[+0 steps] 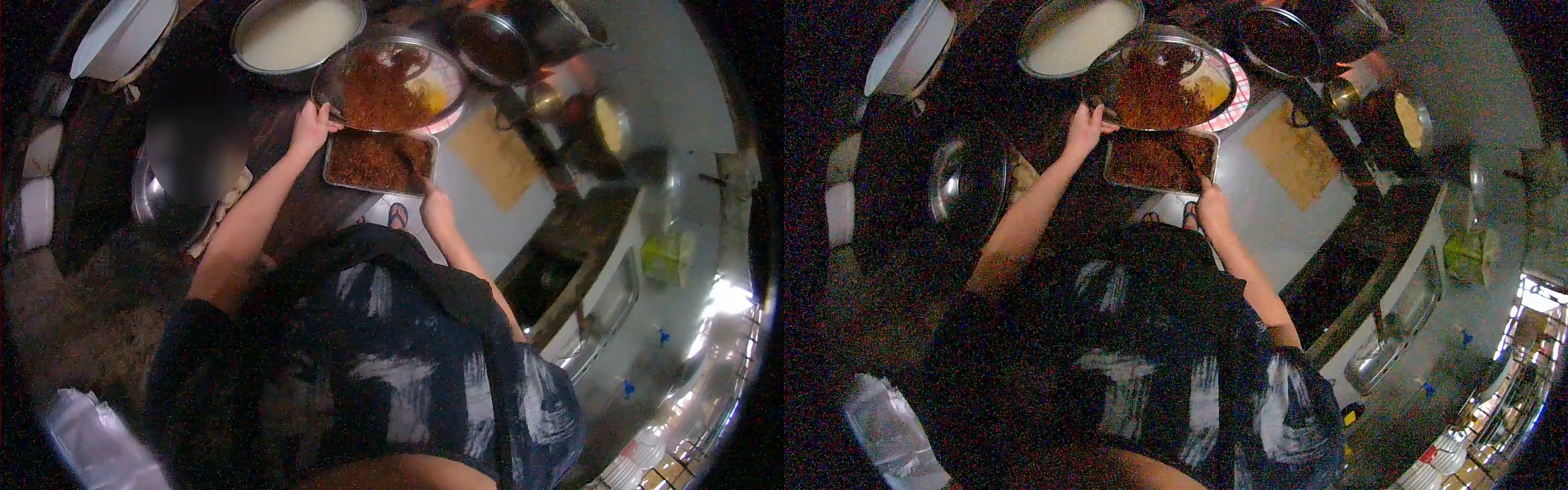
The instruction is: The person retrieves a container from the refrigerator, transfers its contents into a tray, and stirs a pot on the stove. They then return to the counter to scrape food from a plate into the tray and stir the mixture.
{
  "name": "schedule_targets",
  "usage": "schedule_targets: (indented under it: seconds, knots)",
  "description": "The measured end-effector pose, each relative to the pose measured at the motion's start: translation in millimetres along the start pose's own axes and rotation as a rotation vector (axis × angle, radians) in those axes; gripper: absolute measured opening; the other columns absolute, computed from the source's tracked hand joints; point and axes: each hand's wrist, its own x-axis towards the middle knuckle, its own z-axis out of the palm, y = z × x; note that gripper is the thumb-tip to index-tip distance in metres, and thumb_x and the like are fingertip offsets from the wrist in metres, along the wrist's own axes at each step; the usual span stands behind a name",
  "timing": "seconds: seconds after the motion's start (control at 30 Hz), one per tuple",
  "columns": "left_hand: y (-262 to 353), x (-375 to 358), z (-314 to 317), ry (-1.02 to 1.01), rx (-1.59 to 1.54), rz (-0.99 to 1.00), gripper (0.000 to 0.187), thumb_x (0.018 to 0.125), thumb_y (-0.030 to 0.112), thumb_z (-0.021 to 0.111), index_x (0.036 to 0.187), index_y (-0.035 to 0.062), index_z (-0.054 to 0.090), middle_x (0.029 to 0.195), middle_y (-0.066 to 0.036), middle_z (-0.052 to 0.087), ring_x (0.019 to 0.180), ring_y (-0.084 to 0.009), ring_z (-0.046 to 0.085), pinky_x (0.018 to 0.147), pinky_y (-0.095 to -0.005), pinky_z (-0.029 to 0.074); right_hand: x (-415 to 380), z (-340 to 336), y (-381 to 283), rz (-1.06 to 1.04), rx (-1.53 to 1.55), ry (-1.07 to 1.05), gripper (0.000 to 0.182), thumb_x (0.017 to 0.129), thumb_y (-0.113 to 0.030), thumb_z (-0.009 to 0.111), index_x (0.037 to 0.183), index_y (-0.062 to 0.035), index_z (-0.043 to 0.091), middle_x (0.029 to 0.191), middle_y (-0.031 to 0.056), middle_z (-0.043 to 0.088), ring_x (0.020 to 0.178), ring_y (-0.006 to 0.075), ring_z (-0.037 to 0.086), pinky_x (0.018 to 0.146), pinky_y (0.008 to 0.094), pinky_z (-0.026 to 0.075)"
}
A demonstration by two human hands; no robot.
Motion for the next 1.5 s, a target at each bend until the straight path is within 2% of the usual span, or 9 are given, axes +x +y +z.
schedule_targets:
  seconds: [0.2,0.3,0.53,0.7,0.93,1.0,1.2,1.37,1.5]
  knots:
    - [1,-1,2,-0.009,-0.015,0.061,0.02,0.092,0.016,0.039,0.098,-0.0028,0.04,0.083,-0.014,0.058,0.063,-0.0211,0.064,0.054,-0.0284,0.052,3,-30,-10,0.013,-0.041,0.106,0.033,0.08,-0.006,0.038,0.109,-0.008,0.053,0.082,0.0226,0.059,0.074,0.0391,0.058,0.067,0.0482,0.046]
    - [-12,7,5,-0.015,-0.066,0.097,0.02,0.092,0.016,0.039,0.098,-0.0023,0.04,0.082,-0.014,0.057,0.063,-0.0208,0.064,0.053,-0.0282,0.052,21,-13,4,-0.009,-0.075,0.017,0.036,0.08,-0.006,0.039,0.115,-0.0082,0.048,0.092,0.0207,0.056,0.079,0.0382,0.058,0.069,0.0462,0.047]
    - [-11,10,5,-0.035,-0.056,0.059,0.02,0.091,0.016,0.04,0.102,-0.0014,0.039,0.089,-0.015,0.056,0.063,-0.0215,0.064,0.053,-0.0283,0.052,34,9,-41,-0.119,-0.053,0.009,0.036,0.082,-0.008,0.035,0.116,-0.0082,0.047,0.095,0.02,0.056,0.08,0.036,0.059,0.071,0.0458,0.047]
    - [-4,6,5,-0.048,-0.093,0.106,0.023,0.091,0.015,0.04,0.107,-0.0008,0.037,0.091,-0.015,0.056,0.063,-0.022,0.064,0.053,-0.0284,0.052,39,20,-56,-0.218,-0.122,-0.013,0.037,0.08,-0.008,0.039,0.116,-0.0094,0.047,0.092,0.0196,0.055,0.073,0.0352,0.06,0.062,0.0435,0.05]
    - [-4,5,4,-0.034,-0.063,0.076,0.021,0.091,0.015,0.04,0.104,-0.0019,0.039,0.089,-0.015,0.057,0.063,-0.0226,0.064,0.054,-0.0291,0.052,9,-5,-64,-0.276,-0.075,-0.041,0.038,0.079,-0.006,0.04,0.116,-0.0094,0.047,0.091,0.0197,0.056,0.074,0.0358,0.06,0.064,0.0435,0.05]
    - [-2,6,5,-0.035,-0.055,0.08,0.021,0.091,0.015,0.04,0.102,-0.0027,0.04,0.087,-0.016,0.057,0.064,-0.0228,0.064,0.053,-0.0297,0.052,3,4,-48,-0.283,0.029,-0.126,0.042,0.073,-0.002,0.043,0.114,-0.0071,0.05,0.095,0.0222,0.057,0.084,0.0386,0.057,0.071,0.0441,0.047]
    - [-12,10,6,-0.016,-0.033,0.08,0.021,0.091,0.015,0.041,0.101,-0.003,0.04,0.082,-0.015,0.058,0.063,-0.0221,0.064,0.053,-0.0296,0.053,4,7,-10,-0.144,0.06,-0.092,0.035,0.076,-0.001,0.042,0.109,-0.0026,0.052,0.091,0.0265,0.057,0.085,0.0403,0.055,0.073,0.0465,0.045]
    - [-12,12,6,-0.019,-0.066,0.088,0.02,0.091,0.015,0.041,0.1,-0.0026,0.04,0.083,-0.014,0.058,0.063,-0.0222,0.064,0.053,-0.0294,0.053,0,-14,0,-0.165,0.012,-0.026,0.037,0.079,-0.004,0.039,0.115,-0.0071,0.048,0.096,0.023,0.056,0.081,0.0374,0.058,0.07,0.0448,0.047]
    - [-5,6,8,-0.036,-0.067,0.095,0.02,0.091,0.015,0.04,0.102,-0.0022,0.04,0.089,-0.014,0.057,0.063,-0.0222,0.064,0.053,-0.0294,0.053,12,-22,-2,-0.049,-0.017,-0.006,0.037,0.079,-0.005,0.04,0.115,-0.008,0.049,0.091,0.0229,0.057,0.081,0.0385,0.057,0.069,0.0457,0.047]
